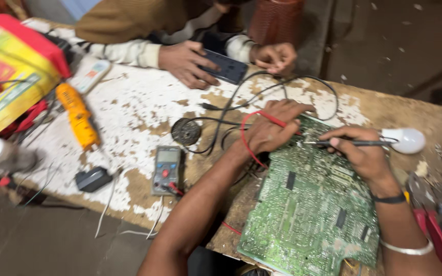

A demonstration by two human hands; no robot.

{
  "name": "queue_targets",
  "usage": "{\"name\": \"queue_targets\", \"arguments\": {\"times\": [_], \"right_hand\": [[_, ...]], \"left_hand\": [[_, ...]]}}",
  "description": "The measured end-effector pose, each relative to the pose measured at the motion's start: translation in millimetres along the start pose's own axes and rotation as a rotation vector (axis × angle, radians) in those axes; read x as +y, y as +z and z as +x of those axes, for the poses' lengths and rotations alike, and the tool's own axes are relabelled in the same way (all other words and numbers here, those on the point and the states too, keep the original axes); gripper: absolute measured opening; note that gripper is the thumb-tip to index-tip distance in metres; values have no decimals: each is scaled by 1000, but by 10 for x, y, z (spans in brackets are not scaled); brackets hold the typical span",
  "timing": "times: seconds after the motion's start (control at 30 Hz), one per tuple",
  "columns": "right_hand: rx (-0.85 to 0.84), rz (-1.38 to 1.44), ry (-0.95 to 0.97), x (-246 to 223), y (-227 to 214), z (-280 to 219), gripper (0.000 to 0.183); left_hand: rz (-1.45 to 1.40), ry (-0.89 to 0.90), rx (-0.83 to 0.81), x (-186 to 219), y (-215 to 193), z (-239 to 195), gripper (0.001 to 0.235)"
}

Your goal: The person uses a multimeter to test points on a green circuit board and then uses a soldering iron to apply solder to specific areas. The person handles the probes and soldering iron with both hands while working on the board.

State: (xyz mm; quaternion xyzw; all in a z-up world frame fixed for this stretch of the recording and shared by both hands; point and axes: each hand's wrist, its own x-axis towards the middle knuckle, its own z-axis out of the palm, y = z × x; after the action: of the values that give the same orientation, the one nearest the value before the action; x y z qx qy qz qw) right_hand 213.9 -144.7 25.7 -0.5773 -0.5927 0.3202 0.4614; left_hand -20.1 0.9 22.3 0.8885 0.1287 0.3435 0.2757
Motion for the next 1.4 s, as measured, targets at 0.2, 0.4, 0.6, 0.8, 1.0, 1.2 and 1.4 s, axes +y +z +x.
{"name": "queue_targets", "arguments": {"times": [0.2,0.4,0.6,0.8,1.0,1.2,1.4], "right_hand": [[27,21,20,-19,27,-29,20],[207,106,-31,68,-6,-50,25],[283,109,-137,171,-80,-73,29],[277,135,-236,225,-102,-48,25],[289,176,-140,160,-53,-66,25],[265,70,-150,102,-36,-68,27],[182,54,-73,-5,0,-54,24]], "left_hand": [[-52,-3,10,-42,96,-13,45],[-123,31,33,-223,190,-18,43],[-124,27,60,-200,192,-10,42],[-94,11,36,-109,86,5,42],[-77,-64,-10,-31,74,50,46],[-45,-99,-44,-41,81,83,60],[-5,-200,-110,-43,77,111,57]]}}
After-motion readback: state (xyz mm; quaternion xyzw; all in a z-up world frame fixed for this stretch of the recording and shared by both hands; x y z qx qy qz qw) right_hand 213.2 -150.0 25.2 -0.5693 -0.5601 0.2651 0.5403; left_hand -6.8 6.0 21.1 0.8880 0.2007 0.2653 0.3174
